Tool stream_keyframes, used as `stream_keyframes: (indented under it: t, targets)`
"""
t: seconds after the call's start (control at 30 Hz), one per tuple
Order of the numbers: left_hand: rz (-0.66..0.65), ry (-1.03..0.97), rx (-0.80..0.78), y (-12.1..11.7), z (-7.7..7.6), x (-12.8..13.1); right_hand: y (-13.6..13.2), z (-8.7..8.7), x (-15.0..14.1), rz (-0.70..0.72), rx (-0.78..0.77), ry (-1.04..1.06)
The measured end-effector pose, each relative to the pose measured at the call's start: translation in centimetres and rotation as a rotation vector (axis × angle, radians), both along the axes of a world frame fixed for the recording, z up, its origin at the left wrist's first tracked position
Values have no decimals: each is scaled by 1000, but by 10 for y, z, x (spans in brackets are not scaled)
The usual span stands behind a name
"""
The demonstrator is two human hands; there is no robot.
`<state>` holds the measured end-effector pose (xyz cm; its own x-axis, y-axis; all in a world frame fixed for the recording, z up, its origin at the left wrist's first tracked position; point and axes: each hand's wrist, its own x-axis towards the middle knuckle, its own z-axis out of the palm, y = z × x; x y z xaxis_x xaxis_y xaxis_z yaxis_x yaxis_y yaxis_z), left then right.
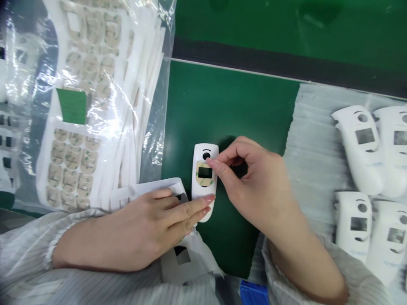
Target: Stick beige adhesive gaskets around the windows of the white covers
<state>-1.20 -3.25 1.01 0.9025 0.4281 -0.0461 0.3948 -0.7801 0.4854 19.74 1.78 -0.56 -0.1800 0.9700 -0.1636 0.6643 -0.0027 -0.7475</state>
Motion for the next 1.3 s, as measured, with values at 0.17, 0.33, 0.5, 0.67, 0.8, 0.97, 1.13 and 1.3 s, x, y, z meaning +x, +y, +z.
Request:
stream_keyframes:
  t: [0.17,0.33,0.5,0.67,0.8,0.97,1.13,1.3]
  targets:
    - [2,7,-12,0,0,0,-1,0,-2,-39,-43,25]
    - [8,-10,-30,0,-1,0,-2,-1,-2,-40,-51,38]
    - [13,-18,-33,0,-1,0,-2,-2,-3,-47,-58,39]
    - [12,-21,-43,0,-2,1,-3,-1,-4,-51,-45,52]
    - [16,-28,-50,-1,-2,1,-3,-1,-4,-52,-50,67]
    - [22,-24,-49,-1,-3,1,-4,-2,-3,-47,-37,37]
    - [5,-14,-35,0,-2,1,-4,0,-3,-29,-12,11]
    - [2,-3,-38,0,-1,2,-4,-1,-4,-24,21,-22]
